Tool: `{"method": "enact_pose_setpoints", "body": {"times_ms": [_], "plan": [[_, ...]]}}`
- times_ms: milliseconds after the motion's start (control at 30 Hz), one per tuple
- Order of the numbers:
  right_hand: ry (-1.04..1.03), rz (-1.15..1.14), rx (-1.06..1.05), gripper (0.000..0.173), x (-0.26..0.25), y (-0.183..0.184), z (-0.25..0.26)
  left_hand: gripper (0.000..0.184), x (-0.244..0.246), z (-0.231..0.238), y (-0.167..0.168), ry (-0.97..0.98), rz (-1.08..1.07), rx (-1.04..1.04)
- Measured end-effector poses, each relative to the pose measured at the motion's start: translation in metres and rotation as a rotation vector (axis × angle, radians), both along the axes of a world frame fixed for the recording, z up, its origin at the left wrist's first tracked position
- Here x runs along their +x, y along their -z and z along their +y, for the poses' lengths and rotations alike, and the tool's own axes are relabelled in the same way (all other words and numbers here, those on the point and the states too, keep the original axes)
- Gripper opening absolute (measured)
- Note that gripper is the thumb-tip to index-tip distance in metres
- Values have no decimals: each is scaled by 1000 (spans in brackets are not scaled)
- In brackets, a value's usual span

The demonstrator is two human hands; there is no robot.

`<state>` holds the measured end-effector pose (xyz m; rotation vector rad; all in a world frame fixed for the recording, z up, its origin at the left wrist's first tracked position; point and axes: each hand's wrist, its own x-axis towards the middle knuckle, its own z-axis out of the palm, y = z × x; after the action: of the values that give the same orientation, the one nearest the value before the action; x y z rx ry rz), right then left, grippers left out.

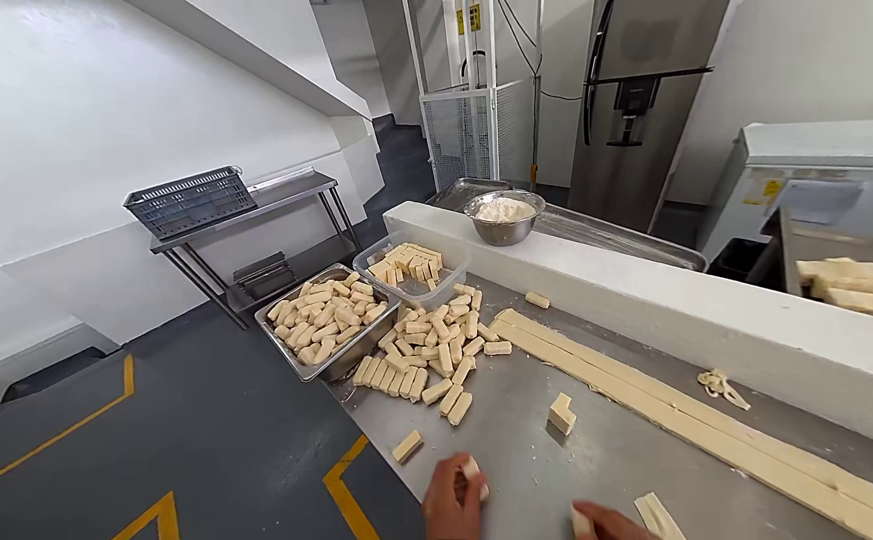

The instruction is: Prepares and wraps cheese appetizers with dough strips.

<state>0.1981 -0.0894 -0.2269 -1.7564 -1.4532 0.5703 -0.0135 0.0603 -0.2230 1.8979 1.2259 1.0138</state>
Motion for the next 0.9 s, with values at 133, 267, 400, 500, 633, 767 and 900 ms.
{"method": "enact_pose_setpoints", "body": {"times_ms": [133, 267, 400, 500, 633, 767, 900], "plan": [[145, 782, -252, 55, -7, -48, 97, 42, 12, 87, -54, -119, -292, -440], [50, 1001, 36, 51, -17, -92, 162, 57, 22, 132, -101, -161, -500, -564], [-39, 935, 110, 30, -1, -92, 130, 41, 33, 96, -88, 1, -61, -279], [145, 858, 250, 20, 30, -75, 75, 27, 67, 36, -58, 304, 81, -100], [194, 125, -23, 17, 112, -56, -22, 22, 133, -31, -36, 909, 121, 103], [3, -202, -611, 36, 163, -50, -98, 33, 192, -69, -35, 1341, 262, 95], [-43, -251, -705, 23, 160, -45, -119, 40, 207, -76, -36, 1316, 608, -126]]}}
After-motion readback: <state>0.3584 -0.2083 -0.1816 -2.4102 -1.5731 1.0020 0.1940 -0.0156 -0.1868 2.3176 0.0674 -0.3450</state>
